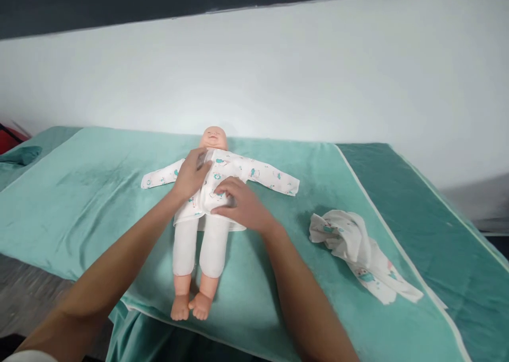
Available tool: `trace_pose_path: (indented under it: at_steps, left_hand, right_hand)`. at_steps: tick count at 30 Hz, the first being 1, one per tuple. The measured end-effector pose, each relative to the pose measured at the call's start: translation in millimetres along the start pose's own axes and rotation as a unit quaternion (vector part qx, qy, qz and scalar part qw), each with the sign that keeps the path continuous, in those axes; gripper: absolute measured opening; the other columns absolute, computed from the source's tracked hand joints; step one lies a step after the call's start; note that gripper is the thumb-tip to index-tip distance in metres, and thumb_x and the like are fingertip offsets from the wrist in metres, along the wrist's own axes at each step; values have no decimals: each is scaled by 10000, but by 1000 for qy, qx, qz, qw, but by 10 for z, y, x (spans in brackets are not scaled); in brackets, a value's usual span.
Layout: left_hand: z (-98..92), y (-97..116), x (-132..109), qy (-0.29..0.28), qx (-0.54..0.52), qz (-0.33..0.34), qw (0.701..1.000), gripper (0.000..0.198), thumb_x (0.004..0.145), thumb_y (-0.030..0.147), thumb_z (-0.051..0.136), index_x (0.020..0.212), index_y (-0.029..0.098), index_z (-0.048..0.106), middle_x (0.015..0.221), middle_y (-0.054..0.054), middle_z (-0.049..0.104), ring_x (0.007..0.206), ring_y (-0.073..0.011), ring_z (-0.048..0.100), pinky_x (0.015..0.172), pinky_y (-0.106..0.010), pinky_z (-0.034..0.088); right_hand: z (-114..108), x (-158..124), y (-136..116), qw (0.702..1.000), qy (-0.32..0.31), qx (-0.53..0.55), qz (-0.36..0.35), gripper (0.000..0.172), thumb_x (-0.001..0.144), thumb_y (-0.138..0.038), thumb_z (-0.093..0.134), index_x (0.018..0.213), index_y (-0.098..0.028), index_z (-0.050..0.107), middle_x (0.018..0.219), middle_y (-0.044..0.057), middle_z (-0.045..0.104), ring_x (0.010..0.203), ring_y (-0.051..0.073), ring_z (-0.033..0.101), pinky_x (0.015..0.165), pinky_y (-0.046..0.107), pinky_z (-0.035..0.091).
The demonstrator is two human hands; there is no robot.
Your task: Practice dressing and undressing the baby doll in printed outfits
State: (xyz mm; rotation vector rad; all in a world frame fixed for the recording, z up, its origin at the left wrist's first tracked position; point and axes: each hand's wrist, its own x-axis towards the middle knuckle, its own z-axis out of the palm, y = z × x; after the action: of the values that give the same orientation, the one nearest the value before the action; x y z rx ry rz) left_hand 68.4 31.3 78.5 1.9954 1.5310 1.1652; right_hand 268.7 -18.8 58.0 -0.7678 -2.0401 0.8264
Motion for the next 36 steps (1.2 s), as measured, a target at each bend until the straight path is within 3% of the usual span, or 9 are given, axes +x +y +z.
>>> trace_pose_path:
  at_steps: [3, 7, 10, 14, 18, 21, 23, 29, 36]
  left_hand:
    - [-69, -98, -223, -16, -29, 28, 999, 352, 995, 338, 520, 1319, 220, 587, 1513, -108, 569, 1439, -231, 499, 1230, -419, 362]
    - [-134, -287, -486, -4, -79, 27, 997, 374, 1032, 362, 437, 1348, 252, 602, 1581, -60, 520, 1507, -201, 430, 1272, -416, 322]
    - [-160, -446, -626, 57, -94, -56, 992, 387, 1036, 368, 409, 1339, 244, 616, 1498, -68, 600, 1413, -206, 532, 1225, -406, 380]
    - [-163, -600, -694, 123, -85, -114, 982, 285, 987, 327, 481, 1159, 216, 680, 1217, -78, 722, 1139, -210, 654, 1019, -354, 500]
    - [-158, -650, -673, 115, -92, -148, 978, 221, 976, 343, 493, 1006, 223, 676, 1047, -49, 734, 990, -200, 654, 907, -316, 485]
    - [-163, -655, -661, 102, -100, -160, 977, 248, 986, 391, 493, 904, 218, 651, 929, -23, 707, 880, -184, 618, 820, -296, 452]
    - [-164, -663, -660, 108, -101, -162, 976, 263, 986, 411, 501, 867, 215, 628, 871, -9, 677, 823, -171, 582, 774, -287, 430]
    - [-146, -714, -658, 123, -86, -171, 974, 253, 974, 431, 532, 895, 216, 639, 768, 7, 650, 711, -158, 542, 706, -285, 407]
    - [-113, -808, -622, 177, -166, -211, 947, 251, 890, 459, 641, 890, 207, 653, 718, 25, 626, 634, -127, 511, 610, -244, 395]
  right_hand:
    - [100, -70, -195, 981, -62, -178, -36, 378, 814, -422, 832, 1050, -208, 628, 1088, 86, 639, 998, 270, 553, 878, 425, 472]
    - [233, -139, -338, 959, -45, -279, -32, 37, 923, -186, 639, 929, -217, 621, 963, 78, 633, 933, 260, 538, 822, 400, 461]
    - [176, -143, -318, 976, -56, -208, -30, 125, 917, -140, 591, 833, -231, 608, 846, 43, 621, 887, 233, 548, 791, 369, 451]
    - [-23, -131, -235, 993, -112, 5, 23, 118, 937, -295, 660, 837, -234, 673, 840, 22, 662, 802, 186, 581, 723, 330, 458]
    - [-50, -124, -101, 984, 36, 148, 90, 264, 956, -436, 643, 788, -240, 698, 762, 22, 659, 723, 179, 587, 680, 334, 474]
    - [39, -107, 15, 970, 173, 150, 84, 185, 942, -432, 666, 862, -272, 717, 883, 30, 693, 870, 207, 649, 828, 382, 533]
    - [109, -91, 56, 973, 198, 108, 41, 142, 934, -403, 682, 1021, -299, 726, 1120, 50, 716, 1103, 236, 661, 1021, 446, 510]
    - [294, -77, -10, 996, 58, -58, -39, 229, 961, -350, 640, 1177, -299, 697, 1459, 59, 633, 1472, 266, 469, 1266, 578, 277]
    - [470, -118, -23, 993, 65, -97, -24, 399, 969, -374, 619, 1360, -300, 586, 1581, 66, 514, 1578, 267, 290, 1298, 622, 130]
